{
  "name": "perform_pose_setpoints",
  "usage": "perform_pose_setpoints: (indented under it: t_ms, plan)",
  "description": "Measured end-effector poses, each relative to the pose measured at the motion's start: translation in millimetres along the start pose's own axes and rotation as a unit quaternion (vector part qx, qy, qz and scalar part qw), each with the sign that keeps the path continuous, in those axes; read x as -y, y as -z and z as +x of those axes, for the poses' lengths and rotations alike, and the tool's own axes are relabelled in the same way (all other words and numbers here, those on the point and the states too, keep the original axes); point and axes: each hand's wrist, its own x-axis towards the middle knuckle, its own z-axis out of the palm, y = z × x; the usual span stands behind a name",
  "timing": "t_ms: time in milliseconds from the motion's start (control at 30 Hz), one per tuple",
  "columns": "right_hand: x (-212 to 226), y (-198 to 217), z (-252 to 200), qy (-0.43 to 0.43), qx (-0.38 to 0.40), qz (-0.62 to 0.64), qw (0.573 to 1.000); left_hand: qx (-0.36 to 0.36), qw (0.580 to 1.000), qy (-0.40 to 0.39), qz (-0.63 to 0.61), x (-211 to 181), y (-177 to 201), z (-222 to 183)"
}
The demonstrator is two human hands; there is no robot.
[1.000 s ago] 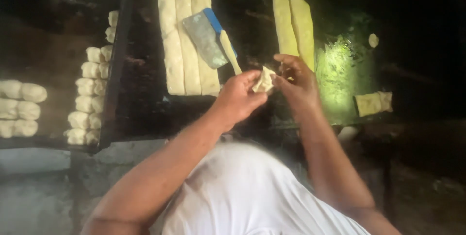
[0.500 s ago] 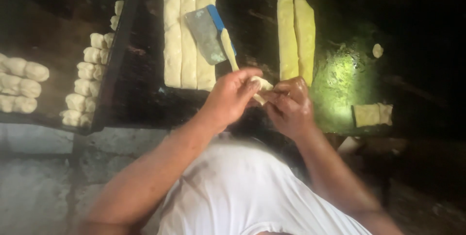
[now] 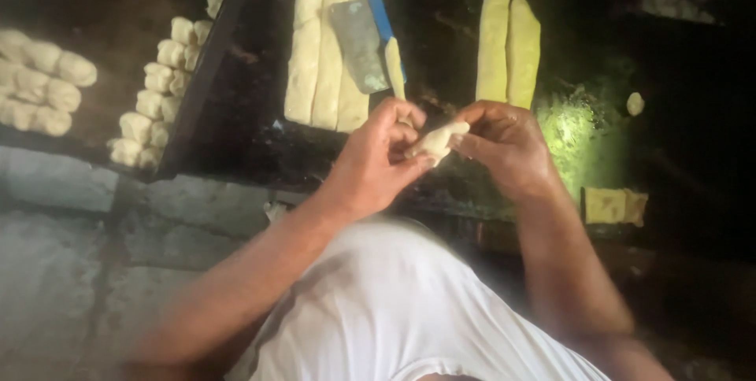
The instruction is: Shape small pieces of dough into rounds and place them onto a baking tray.
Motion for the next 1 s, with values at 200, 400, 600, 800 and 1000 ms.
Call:
perform_pose_setpoints:
  t_ms: [200, 400, 600, 800, 1000]
  plan:
    - [-10.7, -50.6, -3.3, 0.359, -0.108, -0.489, 0.787, 0.008, 0.984, 0.124, -0.126, 28.5, 9.0, -7.5]
    - [2.5, -97.7, 22.8, 0.443, -0.017, -0.545, 0.712, -0.050, 0.921, 0.210, -0.325, 17.7, 64.4, -17.7]
    - [-1.4, -141.3, 81.5, 0.505, 0.018, -0.527, 0.684, -0.085, 0.986, 0.121, -0.083, 25.8, 134.2, -26.6]
    - [27.5, -240.3, 138.3, 0.336, 0.132, -0.518, 0.775, -0.078, 0.986, 0.142, 0.028, 45.1, 230.8, -41.9]
    - [20.5, -289.7, 268.0, 0.108, 0.077, -0.540, 0.831, -0.168, 0.984, 0.055, -0.026, 52.7, 329.8, -46.9]
